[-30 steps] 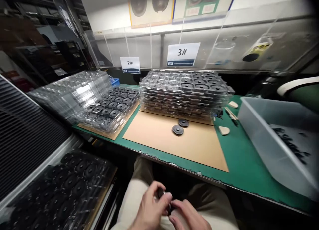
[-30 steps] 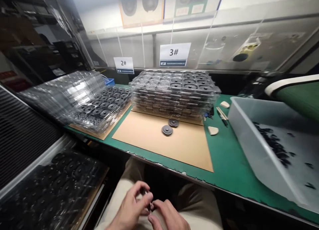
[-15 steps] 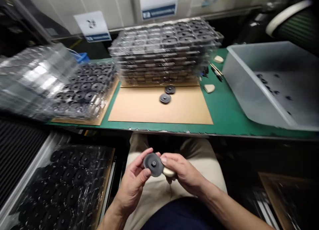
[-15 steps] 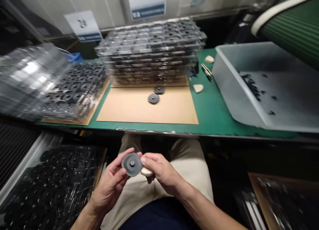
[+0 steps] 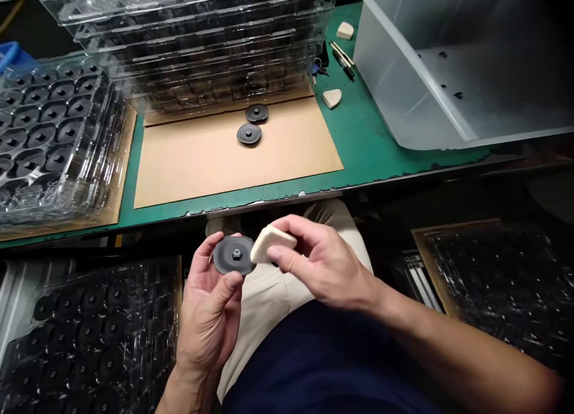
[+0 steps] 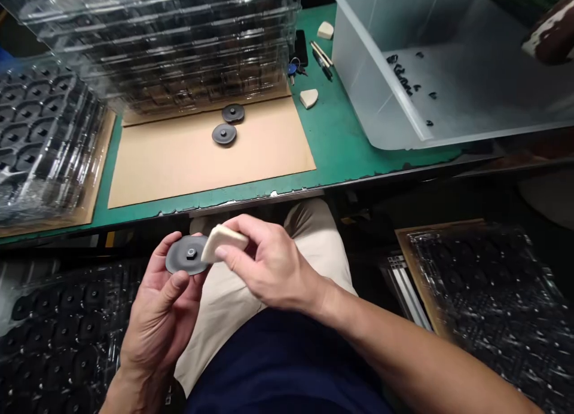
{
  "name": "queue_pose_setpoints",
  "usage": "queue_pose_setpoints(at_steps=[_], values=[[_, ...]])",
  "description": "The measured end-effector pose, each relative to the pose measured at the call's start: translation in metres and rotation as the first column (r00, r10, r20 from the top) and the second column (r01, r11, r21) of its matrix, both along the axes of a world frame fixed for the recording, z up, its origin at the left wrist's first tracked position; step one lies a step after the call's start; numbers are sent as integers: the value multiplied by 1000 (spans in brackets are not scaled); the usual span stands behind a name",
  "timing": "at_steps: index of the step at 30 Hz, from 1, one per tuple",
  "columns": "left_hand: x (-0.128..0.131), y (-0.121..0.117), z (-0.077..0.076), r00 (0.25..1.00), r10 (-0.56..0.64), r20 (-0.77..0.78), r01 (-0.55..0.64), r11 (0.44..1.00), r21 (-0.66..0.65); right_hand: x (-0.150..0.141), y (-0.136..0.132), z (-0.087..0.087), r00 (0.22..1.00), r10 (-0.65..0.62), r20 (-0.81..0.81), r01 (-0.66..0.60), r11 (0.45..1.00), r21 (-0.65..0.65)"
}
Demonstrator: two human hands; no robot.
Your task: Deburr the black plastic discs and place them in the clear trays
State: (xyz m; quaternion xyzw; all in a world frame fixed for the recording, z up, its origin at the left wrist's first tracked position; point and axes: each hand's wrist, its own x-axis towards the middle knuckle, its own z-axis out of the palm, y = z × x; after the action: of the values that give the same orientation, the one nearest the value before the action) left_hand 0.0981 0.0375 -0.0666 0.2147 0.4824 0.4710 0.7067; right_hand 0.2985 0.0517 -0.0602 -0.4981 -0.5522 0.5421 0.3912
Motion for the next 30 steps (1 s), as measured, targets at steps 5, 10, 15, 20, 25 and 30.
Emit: queue_pose_setpoints(at_steps=[5, 10, 15, 20, 25, 30], values=[[1, -1, 9, 996, 31, -85, -28, 999, 33, -8, 2, 6, 957, -5, 290, -87, 949, 303], [-4, -2, 7, 994, 48, -94, -45, 998, 38, -12, 3, 5, 960, 13, 278, -98, 950, 295], [-5, -2, 4, 998, 24, -64, -23, 1000, 13, -14, 0, 6, 974, 48, 222, -112, 952, 286], [-4, -4, 1, 1000, -22, 1, 22, 1000, 10, -13, -2, 7, 973, 41, 228, -70, 990, 123], [-12, -8, -5, 990, -93, 107, 93, 996, 4, -9, 3, 4, 954, 19, 300, -91, 970, 226], [-13, -7, -5, 996, -42, 74, 48, 996, -79, -4, 8, -1, 942, 97, 322, -202, 929, 309]])
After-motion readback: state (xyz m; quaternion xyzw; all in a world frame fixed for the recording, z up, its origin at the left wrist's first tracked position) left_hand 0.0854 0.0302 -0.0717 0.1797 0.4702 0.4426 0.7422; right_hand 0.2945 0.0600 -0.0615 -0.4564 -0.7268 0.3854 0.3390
